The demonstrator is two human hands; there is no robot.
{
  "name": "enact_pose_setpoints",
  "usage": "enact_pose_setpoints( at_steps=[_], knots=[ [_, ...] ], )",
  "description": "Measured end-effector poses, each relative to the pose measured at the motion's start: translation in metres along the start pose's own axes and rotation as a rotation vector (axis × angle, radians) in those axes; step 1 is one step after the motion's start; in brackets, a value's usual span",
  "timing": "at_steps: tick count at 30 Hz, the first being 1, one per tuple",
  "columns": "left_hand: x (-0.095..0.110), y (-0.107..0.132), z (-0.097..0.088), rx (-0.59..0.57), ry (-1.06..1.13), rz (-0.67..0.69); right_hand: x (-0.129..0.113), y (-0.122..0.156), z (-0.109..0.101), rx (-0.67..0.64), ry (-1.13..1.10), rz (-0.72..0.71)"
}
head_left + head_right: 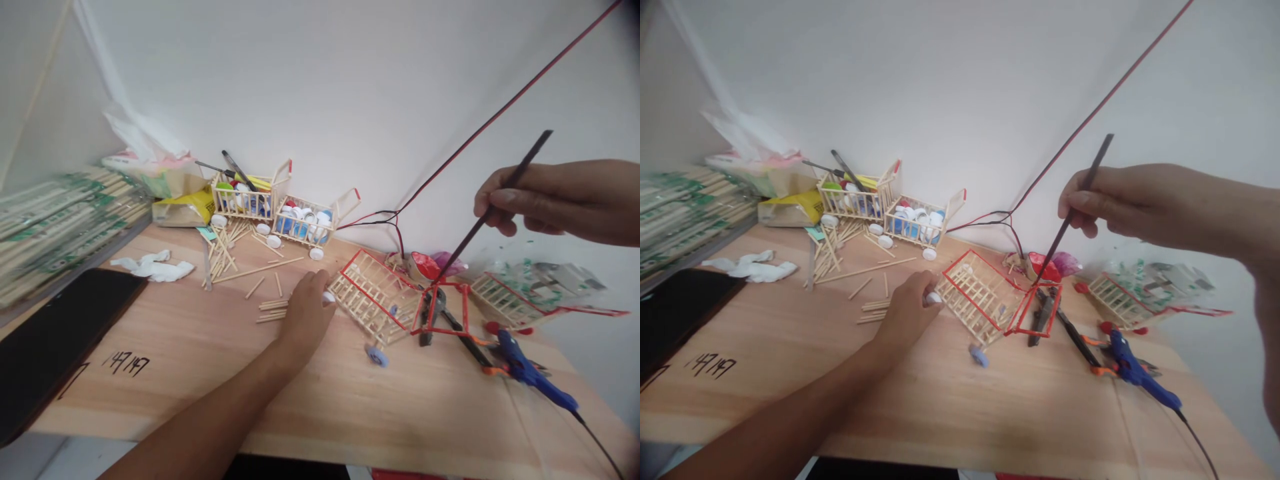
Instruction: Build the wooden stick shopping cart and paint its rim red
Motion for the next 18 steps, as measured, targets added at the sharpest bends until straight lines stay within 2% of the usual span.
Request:
enact_pose_setpoints(
  at_steps=[9, 15, 18],
  knots=[
    [0.000, 0.000, 0.001, 0.006, -0.005, 0.006, -0.024, 0.004, 0.008, -0.058, 0.020, -0.026],
    [-0.002, 0.000, 0.002, 0.005, 0.009, 0.012, -0.011, -0.002, 0.001, -0.044, 0.059, -0.062],
    [-0.001, 0.001, 0.002, 0.009, 0.007, 0.021, -0.014, -0.003, 0.003, -0.072, 0.061, -0.062]
  ],
)
Point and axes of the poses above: each hand's wrist, its own y-axis away from the middle knuckle, its own z-axis out of the palm, x = y × z, the point moved 10 cm from there along -y, towards the middle knuckle, and after that the axes turned 14 degrees about z, right-handed, at the moved point
